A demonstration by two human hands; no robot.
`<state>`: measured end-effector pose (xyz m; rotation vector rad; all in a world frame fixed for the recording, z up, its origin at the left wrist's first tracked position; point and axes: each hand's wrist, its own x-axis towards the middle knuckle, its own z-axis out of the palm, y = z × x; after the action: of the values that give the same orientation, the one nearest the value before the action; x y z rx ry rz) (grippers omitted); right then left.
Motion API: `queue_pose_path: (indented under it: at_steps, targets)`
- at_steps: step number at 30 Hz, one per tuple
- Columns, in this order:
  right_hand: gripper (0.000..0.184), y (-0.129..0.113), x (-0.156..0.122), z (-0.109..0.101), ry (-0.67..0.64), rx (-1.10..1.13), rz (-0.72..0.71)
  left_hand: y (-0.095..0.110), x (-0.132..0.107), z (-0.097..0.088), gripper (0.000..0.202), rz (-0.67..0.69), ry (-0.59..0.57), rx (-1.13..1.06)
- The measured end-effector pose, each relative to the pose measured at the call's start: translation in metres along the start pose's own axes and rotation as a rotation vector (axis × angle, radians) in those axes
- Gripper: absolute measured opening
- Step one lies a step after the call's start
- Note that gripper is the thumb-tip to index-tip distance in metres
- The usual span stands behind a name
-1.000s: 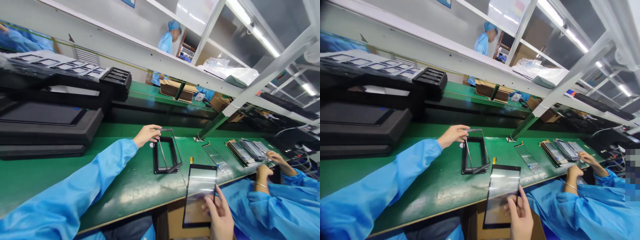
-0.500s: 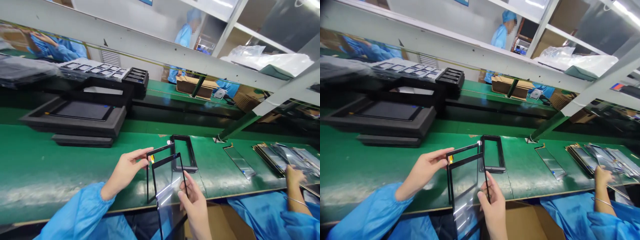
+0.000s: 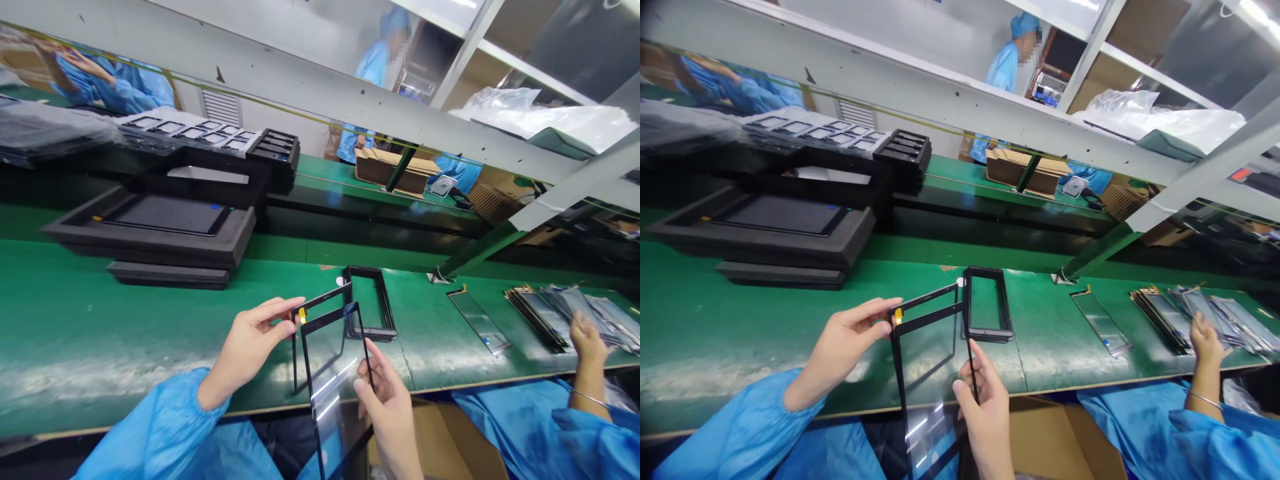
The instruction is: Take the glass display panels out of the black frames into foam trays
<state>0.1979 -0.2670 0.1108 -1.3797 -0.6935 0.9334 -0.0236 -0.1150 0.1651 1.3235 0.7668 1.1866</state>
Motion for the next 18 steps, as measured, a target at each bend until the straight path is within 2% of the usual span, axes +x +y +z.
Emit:
queue_pose_path:
  at_steps: [6,9,13,18]
  targets:
    - [0.066,-0.004,-0.001,0.004,0.021,0.019,-0.016,-0.002,-0.005,0.002,0.029,-0.02,-0.036,-0.026]
    - [0.066,-0.007,-0.003,0.01,0.072,-0.002,-0.039,-0.002,-0.009,0.003,0.03,-0.132,-0.047,-0.082]
    - [0.065,-0.006,-0.006,0.015,0.094,-0.036,-0.052,-0.005,-0.014,0.005,0.04,-0.279,-0.038,-0.136]
    - [0.064,0.0,-0.009,0.012,0.112,-0.111,-0.047,-0.01,-0.017,0.007,0.052,-0.371,-0.014,-0.195]
